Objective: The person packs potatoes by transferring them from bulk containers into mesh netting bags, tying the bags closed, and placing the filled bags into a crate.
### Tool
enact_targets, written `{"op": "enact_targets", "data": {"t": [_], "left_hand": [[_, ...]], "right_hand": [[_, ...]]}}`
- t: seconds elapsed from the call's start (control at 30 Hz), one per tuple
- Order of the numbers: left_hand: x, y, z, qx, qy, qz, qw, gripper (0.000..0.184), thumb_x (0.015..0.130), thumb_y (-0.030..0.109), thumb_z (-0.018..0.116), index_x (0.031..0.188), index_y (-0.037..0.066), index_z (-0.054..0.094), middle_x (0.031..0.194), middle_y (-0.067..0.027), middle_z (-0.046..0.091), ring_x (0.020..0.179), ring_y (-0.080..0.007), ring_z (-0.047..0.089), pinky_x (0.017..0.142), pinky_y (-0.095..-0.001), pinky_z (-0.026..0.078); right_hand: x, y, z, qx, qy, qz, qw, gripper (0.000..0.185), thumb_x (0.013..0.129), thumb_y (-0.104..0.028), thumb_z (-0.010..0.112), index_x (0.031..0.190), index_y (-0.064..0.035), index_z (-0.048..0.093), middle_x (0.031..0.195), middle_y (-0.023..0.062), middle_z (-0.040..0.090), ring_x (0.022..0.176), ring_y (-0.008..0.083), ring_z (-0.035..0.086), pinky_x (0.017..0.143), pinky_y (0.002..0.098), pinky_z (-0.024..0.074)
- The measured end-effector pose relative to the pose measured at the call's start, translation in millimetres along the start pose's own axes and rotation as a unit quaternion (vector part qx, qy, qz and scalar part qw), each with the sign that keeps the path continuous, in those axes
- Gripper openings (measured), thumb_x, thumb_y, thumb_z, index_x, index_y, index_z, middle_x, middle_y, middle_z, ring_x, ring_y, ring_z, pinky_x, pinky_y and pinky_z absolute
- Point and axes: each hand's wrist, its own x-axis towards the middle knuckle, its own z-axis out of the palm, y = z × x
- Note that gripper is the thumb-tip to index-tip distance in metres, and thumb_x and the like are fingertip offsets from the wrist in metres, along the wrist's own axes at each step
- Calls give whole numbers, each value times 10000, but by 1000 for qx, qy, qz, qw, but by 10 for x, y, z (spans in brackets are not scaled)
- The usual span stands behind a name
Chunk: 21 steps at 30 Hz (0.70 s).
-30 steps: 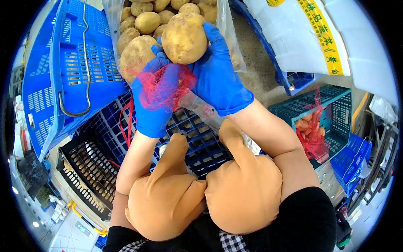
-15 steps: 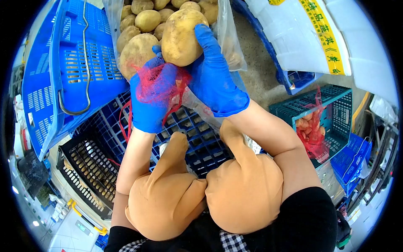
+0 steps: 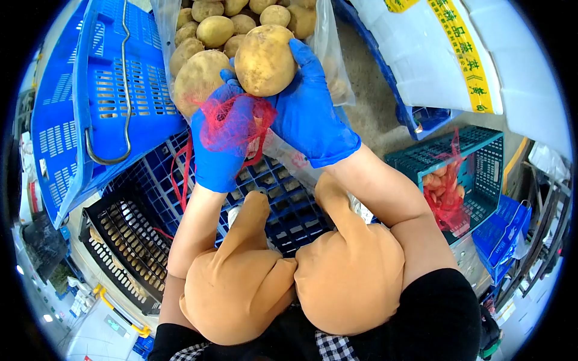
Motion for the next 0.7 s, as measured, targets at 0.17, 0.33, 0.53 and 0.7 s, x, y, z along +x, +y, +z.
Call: {"op": "enact_targets", "data": {"t": [0.17,0.33,0.53,0.7], "left_hand": [[12,34,8,49,-2,-29,998,178,824,94,580,952,-30,595,835,-60,628,767,-95,574,689,-248,466],[0,32,-22,40,-8,-41,998,233,826,119,602,997,-38,589,882,-62,627,805,-97,575,718,-242,467],[-5,-44,-61,72,-8,-36,997,240,831,107,574,1021,-39,587,903,-80,636,816,-110,581,731,-256,468],[6,-158,-67,115,15,31,993,197,836,91,544,985,-27,597,873,-84,639,790,-118,583,709,-265,467]], "right_hand": [[3,17,-22,-22,1,-13,1000,657,875,-486,415,1306,0,316,1249,233,436,1111,322,492,975,418,387],[0,58,-22,-125,9,-54,991,719,870,-518,385,1338,14,260,1313,231,380,1193,314,428,1021,420,339],[-12,104,-21,-142,20,-68,987,700,860,-517,425,1313,2,299,1254,218,434,1139,314,472,991,416,369],[-1,93,-34,-131,8,-72,989,661,865,-479,464,1298,-1,319,1220,221,459,1091,320,510,968,418,398]]}}
